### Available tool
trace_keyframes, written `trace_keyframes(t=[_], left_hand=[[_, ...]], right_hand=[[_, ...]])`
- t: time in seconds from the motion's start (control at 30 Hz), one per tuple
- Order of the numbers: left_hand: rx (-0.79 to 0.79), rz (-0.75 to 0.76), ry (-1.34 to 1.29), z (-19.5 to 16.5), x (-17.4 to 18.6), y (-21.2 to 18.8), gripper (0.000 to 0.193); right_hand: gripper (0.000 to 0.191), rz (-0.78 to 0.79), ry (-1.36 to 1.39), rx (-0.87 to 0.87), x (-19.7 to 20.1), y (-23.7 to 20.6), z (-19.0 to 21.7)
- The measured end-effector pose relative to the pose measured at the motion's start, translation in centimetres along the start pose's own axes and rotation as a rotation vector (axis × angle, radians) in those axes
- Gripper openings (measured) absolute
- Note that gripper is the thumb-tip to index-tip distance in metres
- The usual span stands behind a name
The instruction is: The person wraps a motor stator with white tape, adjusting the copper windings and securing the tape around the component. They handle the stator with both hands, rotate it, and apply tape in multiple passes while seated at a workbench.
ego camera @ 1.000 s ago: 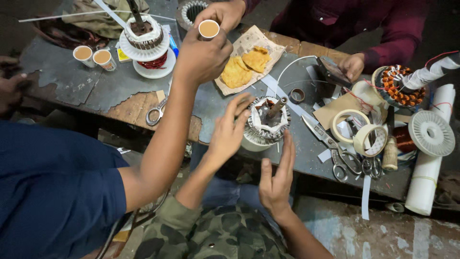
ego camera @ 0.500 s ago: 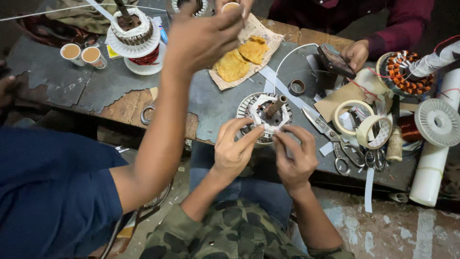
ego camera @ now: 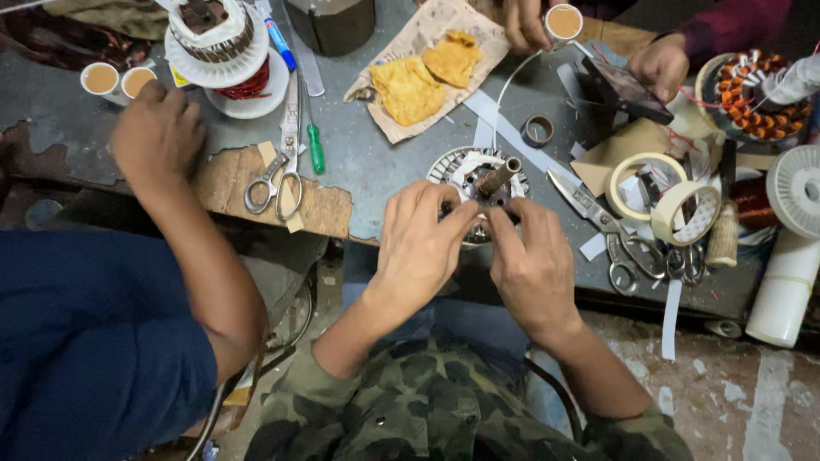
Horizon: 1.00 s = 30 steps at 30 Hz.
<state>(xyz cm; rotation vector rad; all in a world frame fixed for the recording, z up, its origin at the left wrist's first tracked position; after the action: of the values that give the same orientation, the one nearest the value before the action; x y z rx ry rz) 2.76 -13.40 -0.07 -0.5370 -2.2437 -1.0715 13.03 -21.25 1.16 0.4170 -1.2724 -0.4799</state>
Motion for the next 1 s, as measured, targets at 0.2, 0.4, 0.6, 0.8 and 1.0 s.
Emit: trace_keyframes(t=[0.2, 0.4, 0.6, 0.8, 1.0], left_hand=[[0.000, 0.036, -0.070, 0.2, -0.1, -0.2, 0.020], [0.284, -0.127, -0.578, 5.0, 0.2, -0.8, 0.030], [0.268, -0.120, -0.543, 4.6, -1.6, -0.6, 0.021], [0.187, -0.295, -0.310, 1.0, -0.3, -3.2, 0.020], [0.110, -0.187, -0.225, 1.3, 0.1, -1.6, 0.025]], right_hand=[[0.029, -0.011, 0.132, -0.011, 0.0, -0.4, -0.3], [0.037, -0.309, 0.325, -0.252, 1.4, -5.3, 0.2], [0.038, -0.292, 0.447, -0.310, -0.6, -6.7, 0.1], [0.030, -0.264, 0.494, -0.344, -0.1, -4.4, -4.0], [0.025, -0.313, 0.331, -0.177, 0.3, -3.0, -1.3]])
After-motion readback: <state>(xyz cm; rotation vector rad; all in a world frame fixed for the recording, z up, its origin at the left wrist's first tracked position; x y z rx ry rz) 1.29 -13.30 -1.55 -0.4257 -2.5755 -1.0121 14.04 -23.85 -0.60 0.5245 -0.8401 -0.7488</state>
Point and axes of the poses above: each hand's wrist, its own y-axis towards the middle knuckle, its own x-axis out of the back of the hand, z = x × y, the point moved 8 cm from there along y, towards the middle knuckle, and after that the axes turned 4 degrees about y, right-handed, at the moved point
